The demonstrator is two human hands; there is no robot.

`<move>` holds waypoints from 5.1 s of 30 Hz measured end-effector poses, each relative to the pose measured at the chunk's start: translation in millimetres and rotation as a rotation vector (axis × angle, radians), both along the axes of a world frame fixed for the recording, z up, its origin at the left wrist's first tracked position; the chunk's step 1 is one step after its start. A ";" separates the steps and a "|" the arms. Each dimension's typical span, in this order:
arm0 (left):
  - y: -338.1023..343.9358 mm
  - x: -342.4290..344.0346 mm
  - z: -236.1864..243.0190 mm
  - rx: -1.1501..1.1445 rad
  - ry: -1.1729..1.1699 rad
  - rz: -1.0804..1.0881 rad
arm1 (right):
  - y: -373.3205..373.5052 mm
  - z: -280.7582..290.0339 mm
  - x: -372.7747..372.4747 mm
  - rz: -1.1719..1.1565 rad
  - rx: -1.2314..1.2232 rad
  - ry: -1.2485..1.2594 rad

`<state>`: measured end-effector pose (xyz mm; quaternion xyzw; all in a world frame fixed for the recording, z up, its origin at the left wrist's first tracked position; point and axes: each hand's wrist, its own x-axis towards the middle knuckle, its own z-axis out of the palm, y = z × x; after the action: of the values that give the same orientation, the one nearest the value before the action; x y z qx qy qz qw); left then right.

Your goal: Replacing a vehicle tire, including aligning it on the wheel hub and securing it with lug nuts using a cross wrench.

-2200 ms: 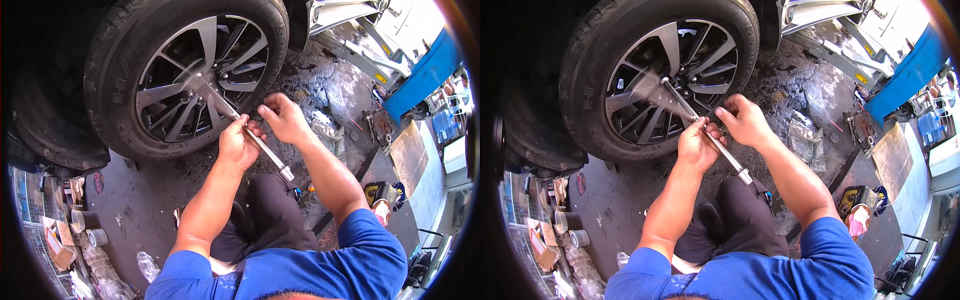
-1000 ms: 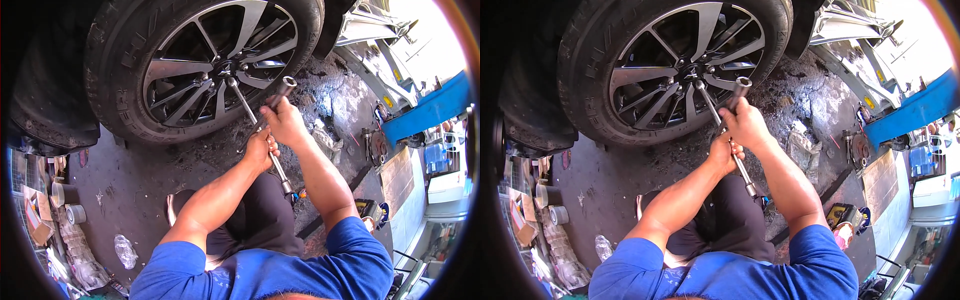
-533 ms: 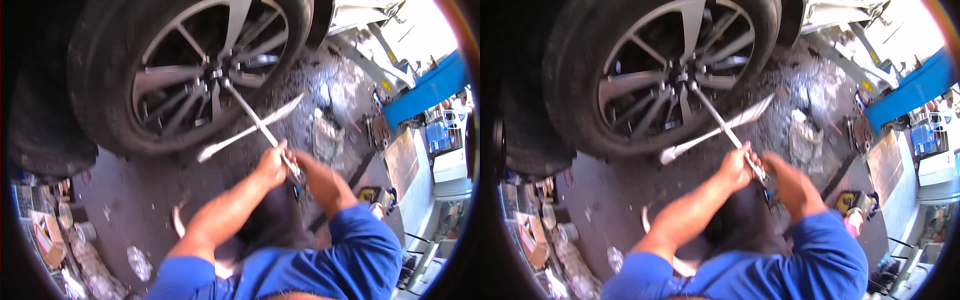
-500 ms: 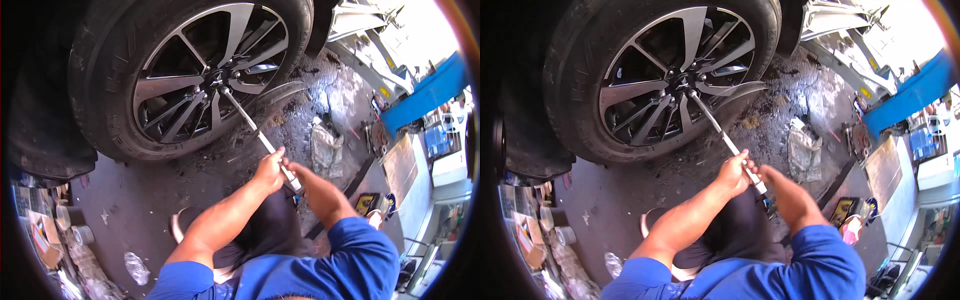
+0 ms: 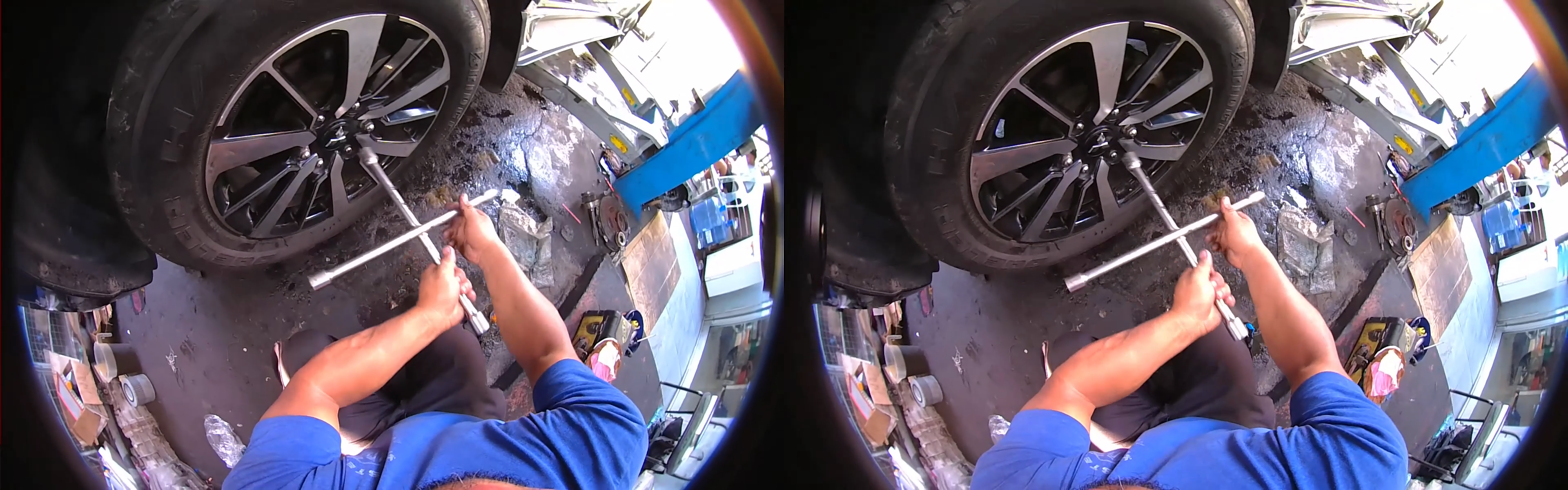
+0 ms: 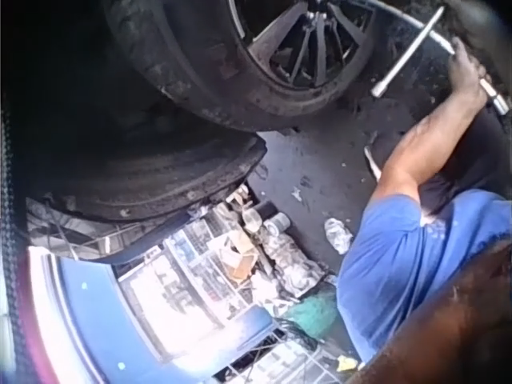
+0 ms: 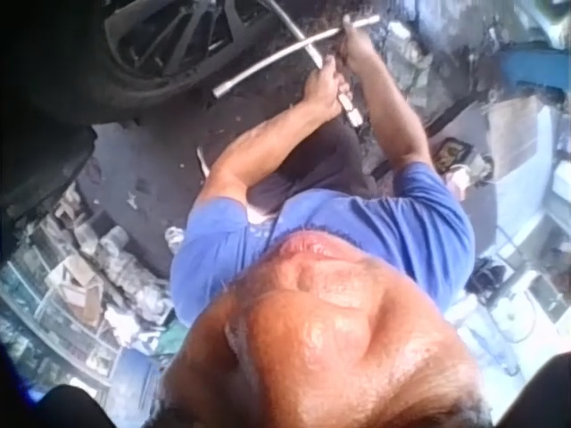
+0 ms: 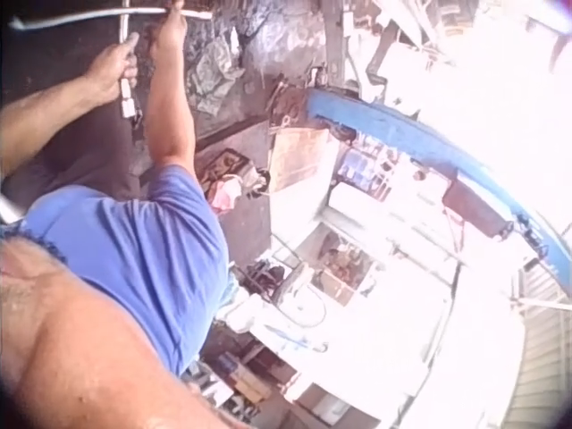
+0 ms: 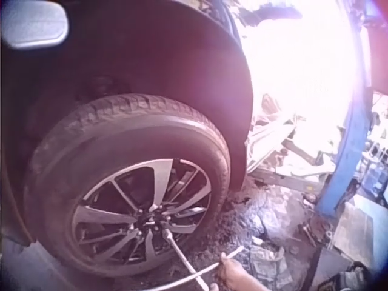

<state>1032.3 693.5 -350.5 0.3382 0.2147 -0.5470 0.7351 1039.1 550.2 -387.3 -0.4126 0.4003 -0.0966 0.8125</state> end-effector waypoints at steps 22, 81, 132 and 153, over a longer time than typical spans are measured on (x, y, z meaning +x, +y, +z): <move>-44.8 1.9 4.0 -0.306 -0.026 -0.059 | -43.8 67.2 3.6 1.267 -1.335 0.639; -48.4 16.8 -8.2 -0.556 0.125 -0.026 | -39.7 118.7 28.1 0.427 -1.379 0.590; 74.1 59.6 33.2 -0.275 -0.150 0.089 | 25.7 14.1 -66.7 0.686 -0.637 0.277; 73.0 18.6 51.7 -0.153 0.005 0.098 | 95.5 155.2 -0.7 0.125 -1.762 -0.520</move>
<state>1050.8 766.4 -298.8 0.2687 0.1902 -0.5262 0.7840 1038.4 645.7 -232.1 -0.8686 -0.0364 -0.4122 0.2727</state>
